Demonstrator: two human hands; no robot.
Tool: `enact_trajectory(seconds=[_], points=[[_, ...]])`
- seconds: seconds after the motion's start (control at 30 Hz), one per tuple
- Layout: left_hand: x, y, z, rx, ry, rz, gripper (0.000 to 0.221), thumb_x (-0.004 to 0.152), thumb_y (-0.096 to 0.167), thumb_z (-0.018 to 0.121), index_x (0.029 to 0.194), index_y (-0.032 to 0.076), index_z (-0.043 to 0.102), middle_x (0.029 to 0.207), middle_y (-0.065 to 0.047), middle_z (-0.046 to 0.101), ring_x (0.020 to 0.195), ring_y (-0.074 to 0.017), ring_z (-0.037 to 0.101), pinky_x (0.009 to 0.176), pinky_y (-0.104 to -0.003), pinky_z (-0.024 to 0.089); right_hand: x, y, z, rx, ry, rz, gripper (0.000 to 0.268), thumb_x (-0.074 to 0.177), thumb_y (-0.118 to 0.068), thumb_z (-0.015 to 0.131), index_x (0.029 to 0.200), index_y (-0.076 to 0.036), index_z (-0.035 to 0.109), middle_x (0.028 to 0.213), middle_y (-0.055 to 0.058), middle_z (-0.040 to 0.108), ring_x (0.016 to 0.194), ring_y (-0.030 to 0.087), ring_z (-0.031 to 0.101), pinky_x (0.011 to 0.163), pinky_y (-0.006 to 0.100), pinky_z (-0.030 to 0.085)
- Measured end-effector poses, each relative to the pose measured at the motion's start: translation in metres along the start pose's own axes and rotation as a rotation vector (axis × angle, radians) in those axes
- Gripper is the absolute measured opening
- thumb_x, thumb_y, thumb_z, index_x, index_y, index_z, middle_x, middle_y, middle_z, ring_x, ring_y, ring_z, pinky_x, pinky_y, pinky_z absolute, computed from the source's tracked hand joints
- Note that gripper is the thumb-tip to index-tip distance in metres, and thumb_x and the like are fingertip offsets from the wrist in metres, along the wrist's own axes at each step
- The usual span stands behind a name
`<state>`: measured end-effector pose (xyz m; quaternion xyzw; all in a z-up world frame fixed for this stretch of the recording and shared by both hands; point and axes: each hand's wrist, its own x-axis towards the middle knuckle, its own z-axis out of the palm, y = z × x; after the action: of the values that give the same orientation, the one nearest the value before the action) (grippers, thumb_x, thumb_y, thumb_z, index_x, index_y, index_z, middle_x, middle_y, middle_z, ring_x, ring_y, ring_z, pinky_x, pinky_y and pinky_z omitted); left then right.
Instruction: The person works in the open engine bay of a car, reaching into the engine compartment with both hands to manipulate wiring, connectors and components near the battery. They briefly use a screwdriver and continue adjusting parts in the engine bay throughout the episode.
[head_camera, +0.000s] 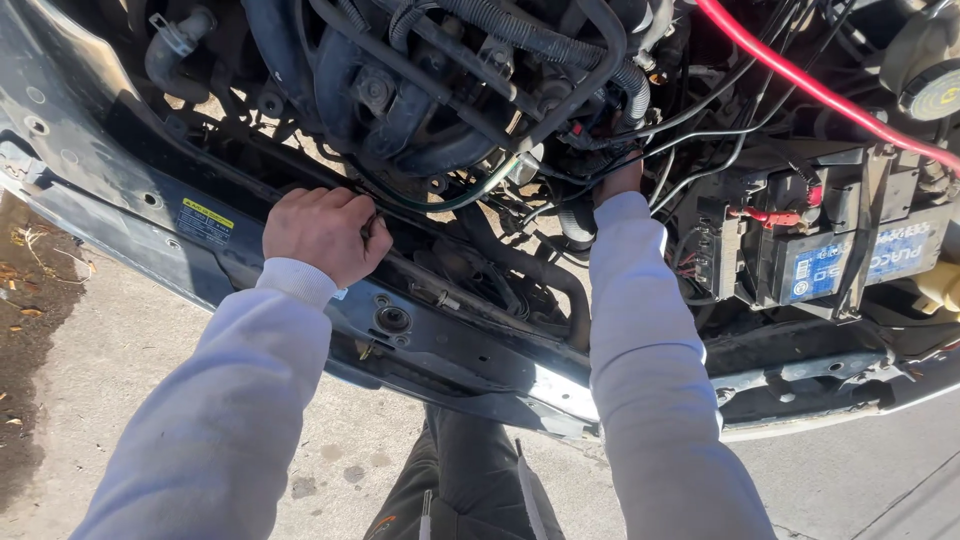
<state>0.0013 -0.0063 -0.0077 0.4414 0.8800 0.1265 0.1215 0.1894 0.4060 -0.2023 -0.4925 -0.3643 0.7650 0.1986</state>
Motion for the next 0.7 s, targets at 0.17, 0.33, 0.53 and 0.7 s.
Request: enact_trajectory(seconds=[0.17,0.33,0.53,0.7], points=[[0.000,0.003,-0.002,-0.022,-0.090,-0.039,0.024,0.090,0.031,0.068,0.075,0.014,0.072,0.071,-0.001,0.069,0.069,-0.0198,0.069,0.071,-0.037,0.054,0.013,0.015,-0.029,-0.053,-0.042,0.000,0.021,0.104,-0.018,0.065,0.120,-0.006,0.069,0.097,0.006,0.070,0.088,0.018,0.069,0.079,0.035,0.058],[-0.001,0.002,-0.001,0.003,0.004,0.004,0.023,0.088,0.032,0.070,0.072,0.015,0.070,0.073,0.000,0.069,0.071,-0.0194,0.069,0.074,-0.037,0.055,0.011,0.011,-0.024,-0.097,-0.063,-0.008,0.013,0.102,-0.014,0.067,0.114,-0.009,0.069,0.099,0.002,0.071,0.090,0.015,0.069,0.080,0.032,0.058],[0.001,0.003,-0.005,-0.021,-0.028,-0.005,0.024,0.088,0.032,0.070,0.072,0.014,0.070,0.072,0.000,0.069,0.069,-0.0192,0.068,0.073,-0.038,0.055,0.002,0.009,-0.018,-0.054,-0.127,-0.065,0.010,0.104,-0.016,0.064,0.108,-0.007,0.068,0.095,0.003,0.070,0.087,0.017,0.068,0.077,0.033,0.059],[0.001,0.005,0.000,-0.021,-0.065,-0.011,0.023,0.088,0.032,0.070,0.072,0.015,0.071,0.071,0.000,0.069,0.069,-0.0190,0.068,0.072,-0.037,0.055,-0.007,0.002,-0.029,-0.005,-0.090,-0.084,0.017,0.104,-0.018,0.065,0.114,-0.005,0.067,0.100,0.005,0.071,0.093,0.019,0.069,0.083,0.034,0.060]])
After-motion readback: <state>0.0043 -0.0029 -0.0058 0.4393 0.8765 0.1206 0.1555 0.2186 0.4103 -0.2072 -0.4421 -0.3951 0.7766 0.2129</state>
